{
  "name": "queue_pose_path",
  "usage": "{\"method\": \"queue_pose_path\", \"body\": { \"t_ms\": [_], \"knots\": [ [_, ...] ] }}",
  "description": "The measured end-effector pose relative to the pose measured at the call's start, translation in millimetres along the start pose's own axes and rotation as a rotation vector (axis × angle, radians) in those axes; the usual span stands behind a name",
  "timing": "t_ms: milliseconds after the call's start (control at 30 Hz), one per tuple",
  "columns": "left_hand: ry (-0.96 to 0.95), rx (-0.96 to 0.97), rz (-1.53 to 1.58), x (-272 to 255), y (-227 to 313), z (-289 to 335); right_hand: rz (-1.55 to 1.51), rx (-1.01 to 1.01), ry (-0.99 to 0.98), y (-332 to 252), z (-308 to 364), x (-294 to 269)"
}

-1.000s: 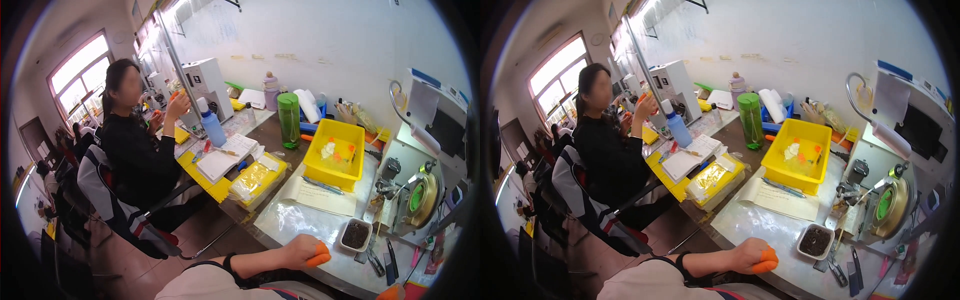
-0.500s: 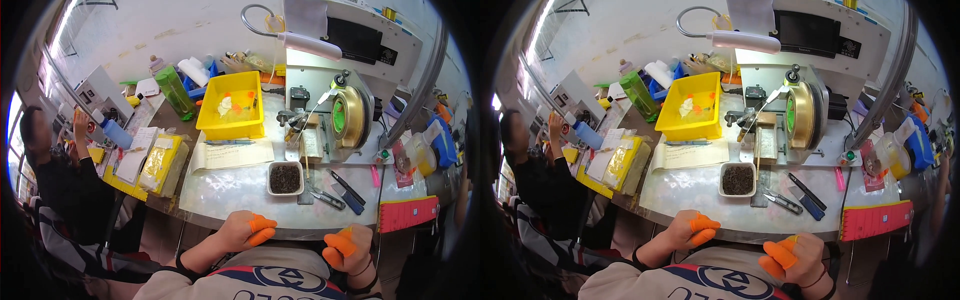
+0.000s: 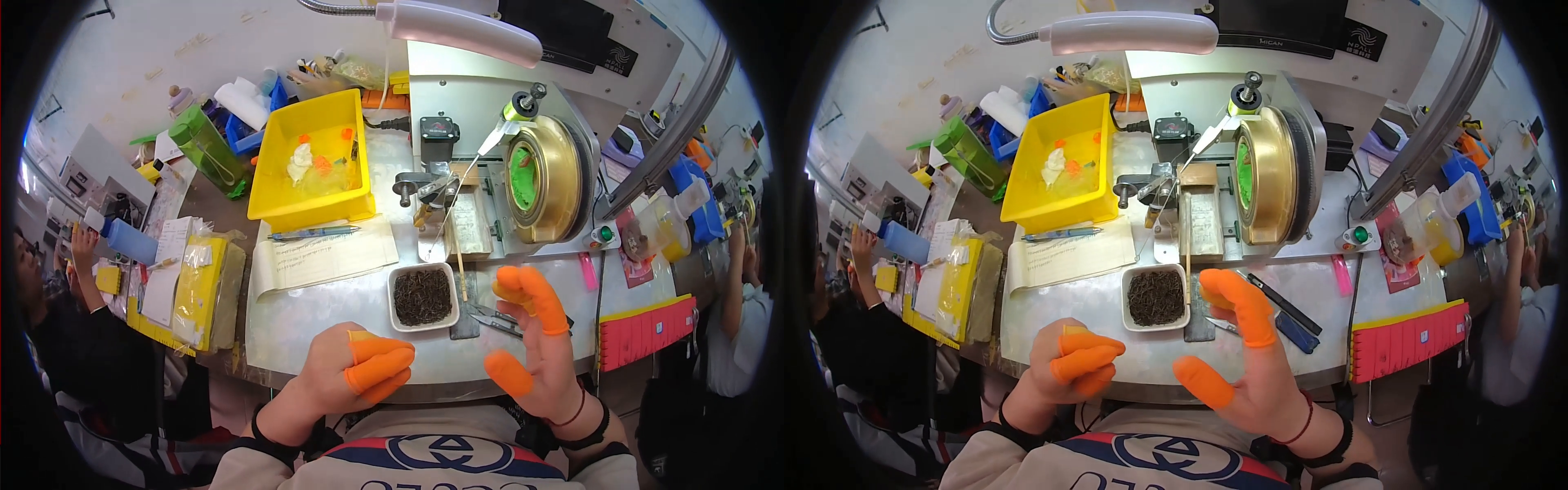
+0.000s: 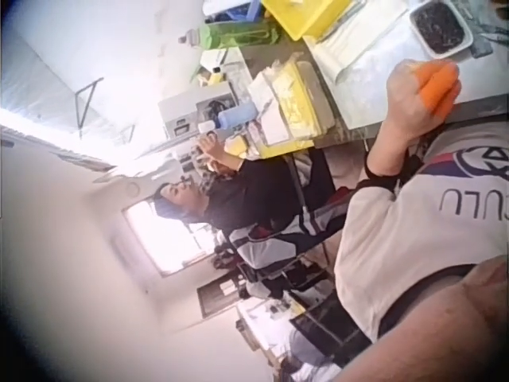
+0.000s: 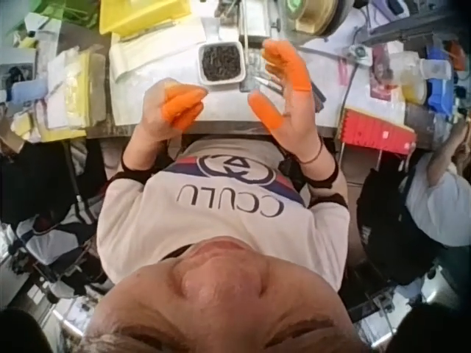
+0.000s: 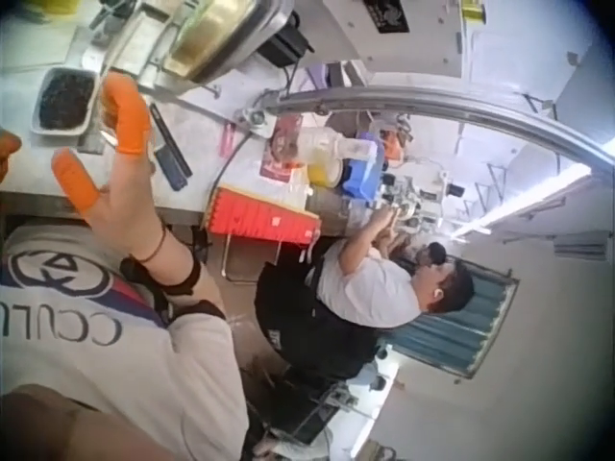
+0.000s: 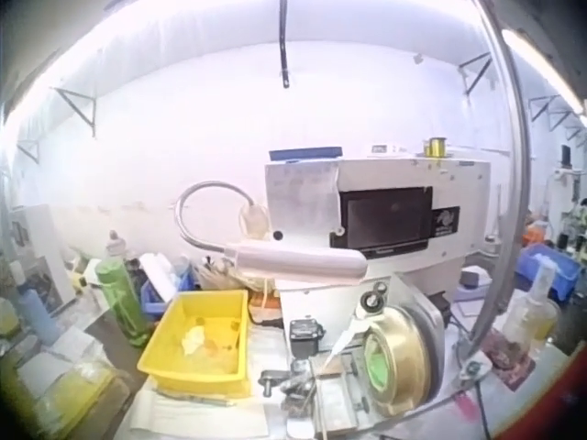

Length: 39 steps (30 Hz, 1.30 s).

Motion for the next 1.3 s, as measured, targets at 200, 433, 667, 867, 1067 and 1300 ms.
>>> {"method": "queue_pose_path", "body": {
  "t_ms": [200, 433, 667, 867, 1067, 1300],
  "knots": [
    [0.251, -0.046, -0.053, -34.1, -14.0, -23.0, -0.373, 0.177, 0.052, 17.4, -39.7, 20.2],
    [0.280, -0.184, -0.081, -29.9, -46.5, -59.9, -0.336, 0.254, 0.156, 37.5, -65.8, 21.2],
    [0.121, -0.233, -0.118, -26.9, -70.8, -124.6, -0.300, 0.225, 0.100, 53.4, -72.1, 18.9],
    [-0.590, -0.790, 0.175, 20.9, -105.8, -168.5, -0.232, 0.186, 0.068, 45.3, -64.9, 10.1],
    [-0.498, -0.731, 0.498, 24.0, -118.2, -162.9, -0.039, 0.123, -0.021, 31.5, -57.5, 2.5],
    [-0.220, -0.740, 0.595, -9.1, -101.9, -147.0, -0.019, 0.065, -0.101, 21.3, -51.1, 3.3]
  ]
}}
Point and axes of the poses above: each hand's wrist, its own z-axis away from the middle knuckle, its own x-axis out of the palm, y = z × x, the point moved 5 cm from there along -z, towards the middle knuckle, and after that the axes turned 2 degrees about y, right-handed, at the moved point
